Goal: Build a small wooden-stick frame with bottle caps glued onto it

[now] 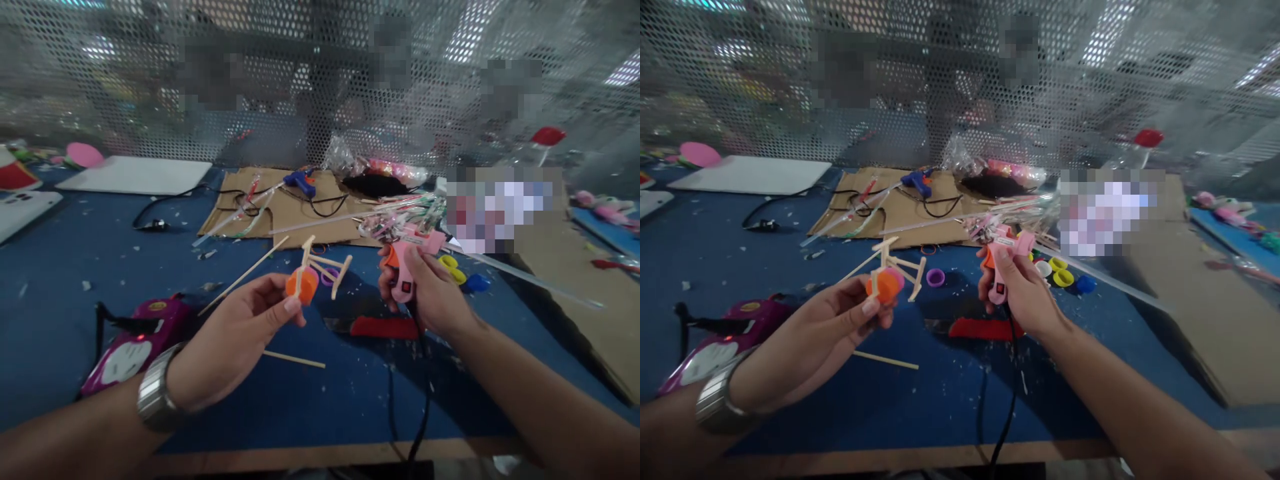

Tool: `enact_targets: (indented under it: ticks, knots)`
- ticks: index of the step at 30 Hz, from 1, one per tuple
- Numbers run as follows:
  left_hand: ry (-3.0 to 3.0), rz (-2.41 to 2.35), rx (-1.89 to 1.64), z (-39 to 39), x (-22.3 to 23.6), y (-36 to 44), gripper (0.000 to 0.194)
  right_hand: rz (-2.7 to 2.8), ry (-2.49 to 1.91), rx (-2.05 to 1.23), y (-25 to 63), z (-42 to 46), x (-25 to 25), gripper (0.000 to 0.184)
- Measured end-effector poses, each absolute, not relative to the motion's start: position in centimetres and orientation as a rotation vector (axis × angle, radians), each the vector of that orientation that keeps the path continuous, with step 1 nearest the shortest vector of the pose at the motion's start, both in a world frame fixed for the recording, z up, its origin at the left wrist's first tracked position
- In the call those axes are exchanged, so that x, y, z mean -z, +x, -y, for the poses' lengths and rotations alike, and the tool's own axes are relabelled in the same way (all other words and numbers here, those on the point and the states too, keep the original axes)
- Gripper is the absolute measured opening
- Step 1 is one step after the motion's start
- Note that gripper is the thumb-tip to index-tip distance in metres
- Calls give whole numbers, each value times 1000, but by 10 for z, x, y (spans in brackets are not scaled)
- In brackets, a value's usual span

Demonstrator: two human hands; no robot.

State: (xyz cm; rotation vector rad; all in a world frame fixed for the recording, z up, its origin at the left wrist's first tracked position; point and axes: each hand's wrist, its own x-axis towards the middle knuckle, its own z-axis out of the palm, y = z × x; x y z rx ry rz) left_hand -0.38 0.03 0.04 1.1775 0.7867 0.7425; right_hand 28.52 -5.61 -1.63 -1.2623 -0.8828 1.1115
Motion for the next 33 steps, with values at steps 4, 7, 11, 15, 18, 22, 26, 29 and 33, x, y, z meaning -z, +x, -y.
enact_targets:
  ticks: [4, 7, 11, 15, 18, 22, 26, 29, 33]
  knots:
    - [1000, -807, -777, -3, 0, -6, 37, 886, -1331, -1122, 285, 56, 16, 64]
    - [939, -815, -805, -4, 0, -7, 37, 905, -1401, -1108, 283, 58, 12, 60]
    - [913, -849, -838, -3, -2, -5, 44, 840, -1356, -1183, 278, 57, 10, 61]
    - [925, -871, -852, -2, -5, -3, 50, 718, -1265, -1225, 277, 55, 11, 57]
    - [913, -888, -861, -3, -6, -2, 51, 694, -1261, -1224, 281, 53, 11, 58]
    - [917, -909, -861, -4, -5, -3, 51, 658, -1228, -1204, 289, 51, 11, 55]
    - [943, -922, -857, -4, -4, -5, 49, 633, -1201, -1188, 292, 48, 13, 51]
    - [962, -924, -863, -4, -3, -6, 46, 649, -1197, -1200, 292, 47, 14, 46]
    - [991, -925, -861, -4, -3, -6, 44, 719, -1234, -1240, 292, 47, 15, 41]
